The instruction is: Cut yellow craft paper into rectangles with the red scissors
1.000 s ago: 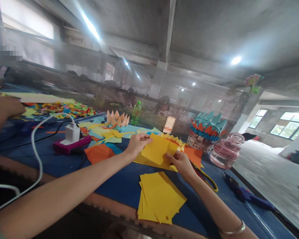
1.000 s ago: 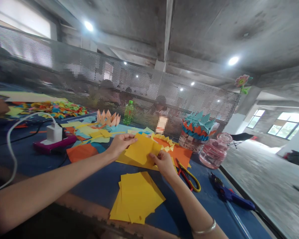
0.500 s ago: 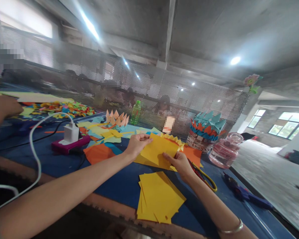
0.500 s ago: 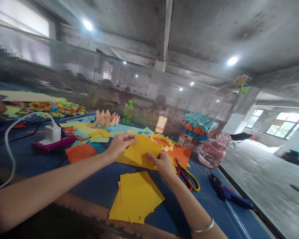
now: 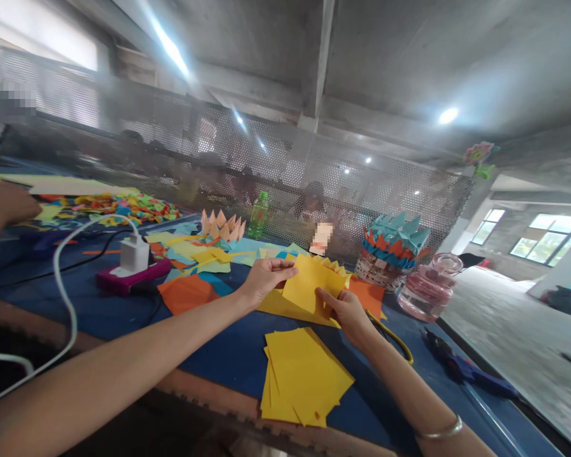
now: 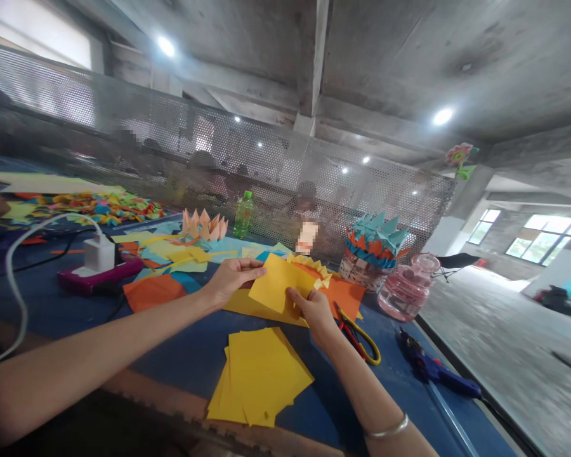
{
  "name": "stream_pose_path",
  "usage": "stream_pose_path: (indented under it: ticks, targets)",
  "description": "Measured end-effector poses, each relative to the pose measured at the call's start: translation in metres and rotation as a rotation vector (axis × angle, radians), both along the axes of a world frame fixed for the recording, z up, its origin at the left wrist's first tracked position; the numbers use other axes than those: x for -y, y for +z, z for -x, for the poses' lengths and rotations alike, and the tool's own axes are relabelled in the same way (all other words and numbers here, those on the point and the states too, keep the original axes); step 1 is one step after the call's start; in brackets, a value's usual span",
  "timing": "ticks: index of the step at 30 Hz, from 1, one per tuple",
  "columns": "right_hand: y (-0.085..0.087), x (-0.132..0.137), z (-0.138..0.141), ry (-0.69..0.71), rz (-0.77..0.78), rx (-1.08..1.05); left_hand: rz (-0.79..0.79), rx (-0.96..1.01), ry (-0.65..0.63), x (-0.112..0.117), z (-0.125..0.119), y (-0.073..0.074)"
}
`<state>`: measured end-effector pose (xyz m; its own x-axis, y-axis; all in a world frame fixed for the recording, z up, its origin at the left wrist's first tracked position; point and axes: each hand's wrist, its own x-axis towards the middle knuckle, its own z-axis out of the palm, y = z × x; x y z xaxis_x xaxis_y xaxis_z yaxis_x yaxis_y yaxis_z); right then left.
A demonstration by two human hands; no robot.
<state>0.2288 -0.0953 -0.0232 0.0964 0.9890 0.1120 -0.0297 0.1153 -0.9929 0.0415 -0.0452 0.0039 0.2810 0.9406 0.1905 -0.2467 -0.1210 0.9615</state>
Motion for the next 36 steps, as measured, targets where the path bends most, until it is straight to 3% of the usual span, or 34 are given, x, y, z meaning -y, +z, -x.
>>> stream_pose_path:
  ticks: [8, 16, 36]
  targets:
    - [-0.007, -0.004, -0.005, -0.005, -0.048, 0.078, -0.073, -0.031, 0.002, -0.006, -0.001, -0.006]
    - [-0.002, -0.001, -0.002, -0.064, -0.076, 0.065, -0.119, -0.078, 0.082, -0.007, 0.0, -0.005]
    - [0.002, 0.003, 0.005, -0.044, -0.1, 0.097, -0.091, -0.065, 0.105, -0.011, 0.003, -0.005]
